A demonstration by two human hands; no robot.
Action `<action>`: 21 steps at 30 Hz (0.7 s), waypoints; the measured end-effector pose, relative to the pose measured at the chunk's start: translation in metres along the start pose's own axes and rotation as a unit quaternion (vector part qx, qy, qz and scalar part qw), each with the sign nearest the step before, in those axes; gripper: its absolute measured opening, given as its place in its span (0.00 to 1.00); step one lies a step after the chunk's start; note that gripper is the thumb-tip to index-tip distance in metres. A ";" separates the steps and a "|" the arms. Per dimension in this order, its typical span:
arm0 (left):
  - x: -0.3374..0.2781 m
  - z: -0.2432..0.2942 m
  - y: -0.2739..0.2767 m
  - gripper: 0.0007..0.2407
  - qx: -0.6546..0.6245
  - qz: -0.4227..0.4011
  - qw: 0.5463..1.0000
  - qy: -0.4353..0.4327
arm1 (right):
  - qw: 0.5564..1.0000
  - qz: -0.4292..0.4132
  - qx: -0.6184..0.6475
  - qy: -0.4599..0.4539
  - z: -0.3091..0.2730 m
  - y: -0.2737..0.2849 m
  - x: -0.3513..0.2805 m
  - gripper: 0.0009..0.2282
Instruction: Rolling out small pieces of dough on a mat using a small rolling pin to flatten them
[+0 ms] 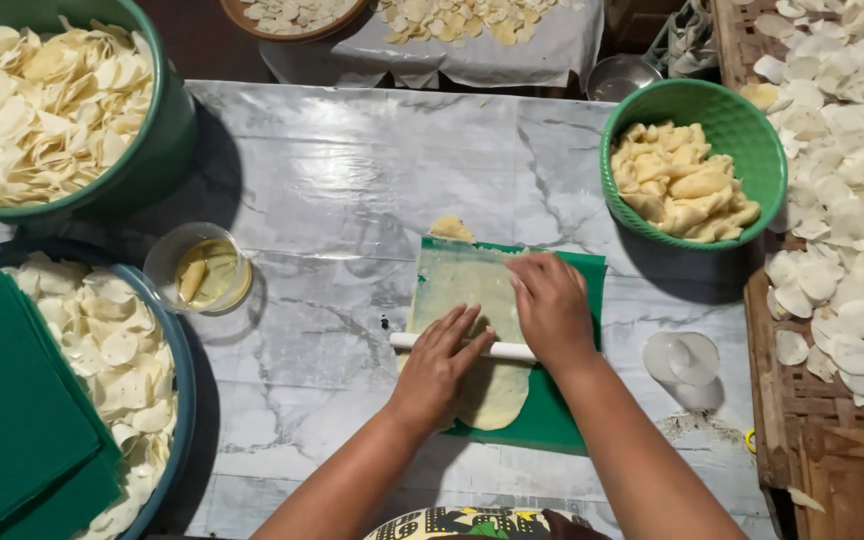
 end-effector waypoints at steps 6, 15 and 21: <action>-0.018 -0.024 -0.041 0.15 0.000 0.025 1.000 0.019 | 0.989 -0.132 -0.058 0.045 -0.012 -0.098 0.101 0.17; -0.015 -0.021 -0.035 0.12 0.003 0.041 0.999 0.015 | 0.944 -0.075 0.271 -0.171 -0.001 -0.056 0.131 0.12; -0.005 -0.014 -0.026 0.14 0.013 0.014 0.999 0.032 | 0.873 -0.032 0.421 -0.246 0.030 0.063 0.041 0.12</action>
Point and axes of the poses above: each hand's wrist, its own x-axis towards the middle knuckle, its own y-axis out of the back of the hand, z = x × y, the point moved 3 cm from there along x, towards the middle knuckle, and after that the axes turned 7 degrees about -y, right-handed, at the moved point
